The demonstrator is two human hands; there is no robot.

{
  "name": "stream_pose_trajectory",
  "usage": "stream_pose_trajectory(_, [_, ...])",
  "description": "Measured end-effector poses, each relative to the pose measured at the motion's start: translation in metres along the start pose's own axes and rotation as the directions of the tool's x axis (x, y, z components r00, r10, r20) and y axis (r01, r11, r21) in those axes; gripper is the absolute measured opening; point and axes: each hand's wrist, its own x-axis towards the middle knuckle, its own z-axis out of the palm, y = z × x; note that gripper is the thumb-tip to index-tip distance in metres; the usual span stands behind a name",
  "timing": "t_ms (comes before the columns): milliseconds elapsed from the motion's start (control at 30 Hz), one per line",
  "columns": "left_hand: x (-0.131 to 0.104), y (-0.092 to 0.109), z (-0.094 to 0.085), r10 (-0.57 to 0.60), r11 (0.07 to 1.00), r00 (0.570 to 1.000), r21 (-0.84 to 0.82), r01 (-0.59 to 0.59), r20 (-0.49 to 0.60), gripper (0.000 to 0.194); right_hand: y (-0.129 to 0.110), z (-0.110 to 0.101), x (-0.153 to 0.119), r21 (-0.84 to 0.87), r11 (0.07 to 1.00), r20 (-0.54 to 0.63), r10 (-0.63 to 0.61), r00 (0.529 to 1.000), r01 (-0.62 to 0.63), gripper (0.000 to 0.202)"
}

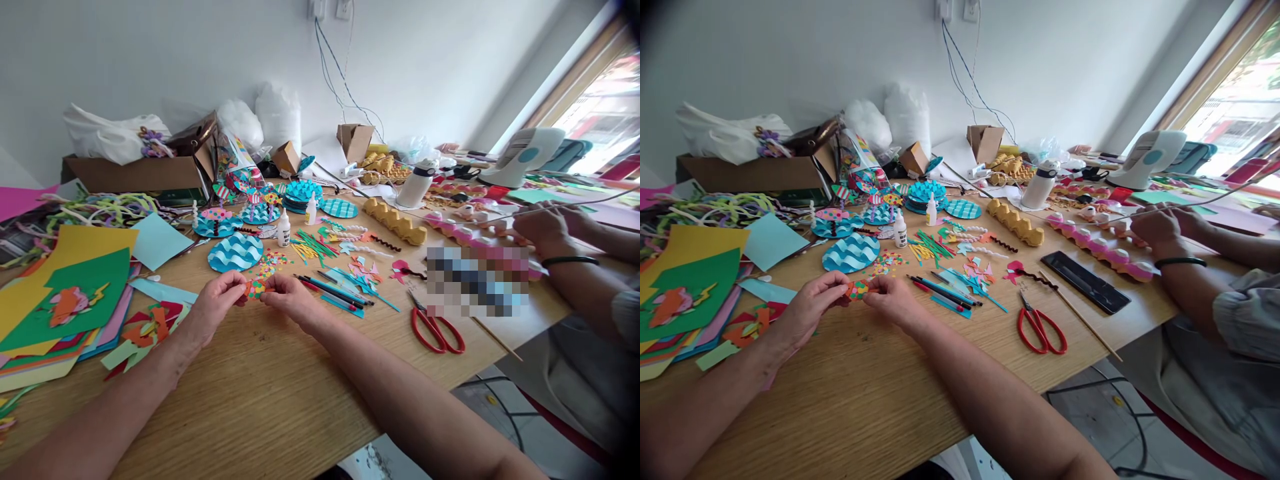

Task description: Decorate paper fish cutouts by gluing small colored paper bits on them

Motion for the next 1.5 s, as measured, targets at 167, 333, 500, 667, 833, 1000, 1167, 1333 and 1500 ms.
stream_pose_trajectory(167, [-0.002,0.003,0.003,-0.009,1.0,1.0,-0.005,0.009,0.001,0.017,0.001,0.0,-0.001,0.083,0.996,0.049,0.027,0.998,-0.031,0.013])
stream_pose_trajectory(333, [-0.002,-0.001,0.001,-0.023,0.998,0.999,-0.061,0.026,0.048,0.02,0.003,0.0,0.001,0.098,0.995,0.046,0.029,0.999,-0.033,0.014])
stream_pose_trajectory(500, [-0.001,-0.005,0.003,-0.04,0.999,0.991,0.035,0.036,0.128,0.018,0.002,0.002,0.001,0.059,0.998,0.038,0.0,0.999,-0.002,0.011])
stream_pose_trajectory(667, [0.0,-0.008,0.005,-0.015,0.999,0.988,0.05,0.007,0.153,0.014,-0.003,0.002,-0.001,-0.031,0.999,0.012,-0.011,1.0,0.011,0.01])
stream_pose_trajectory(833, [0.0,-0.004,0.002,-0.009,1.0,0.991,0.026,0.006,0.131,0.018,0.0,0.001,0.0,-0.049,0.999,0.002,-0.016,1.0,0.016,0.012])
stream_pose_trajectory(1000, [0.001,-0.002,0.006,-0.006,0.998,0.996,0.063,0.001,0.086,0.011,0.002,0.003,0.001,-0.064,0.998,0.018,-0.022,1.0,0.023,0.012])
stream_pose_trajectory(1167, [0.012,0.007,-0.021,-0.046,0.991,0.999,0.126,0.043,0.019,0.013,-0.005,0.003,-0.004,0.012,0.999,-0.007,-0.046,0.999,0.046,0.02])
stream_pose_trajectory(1333, [0.03,0.012,-0.117,-0.089,0.966,0.971,0.218,0.138,-0.22,0.011,-0.008,0.002,-0.006,-0.003,1.0,-0.006,-0.014,1.0,0.014,0.018])
stream_pose_trajectory(1500, [0.033,-0.007,-0.212,-0.214,0.904,0.862,0.241,0.353,-0.46,0.023,-0.006,0.004,-0.005,-0.009,1.0,0.017,-0.011,1.0,0.011,0.016])
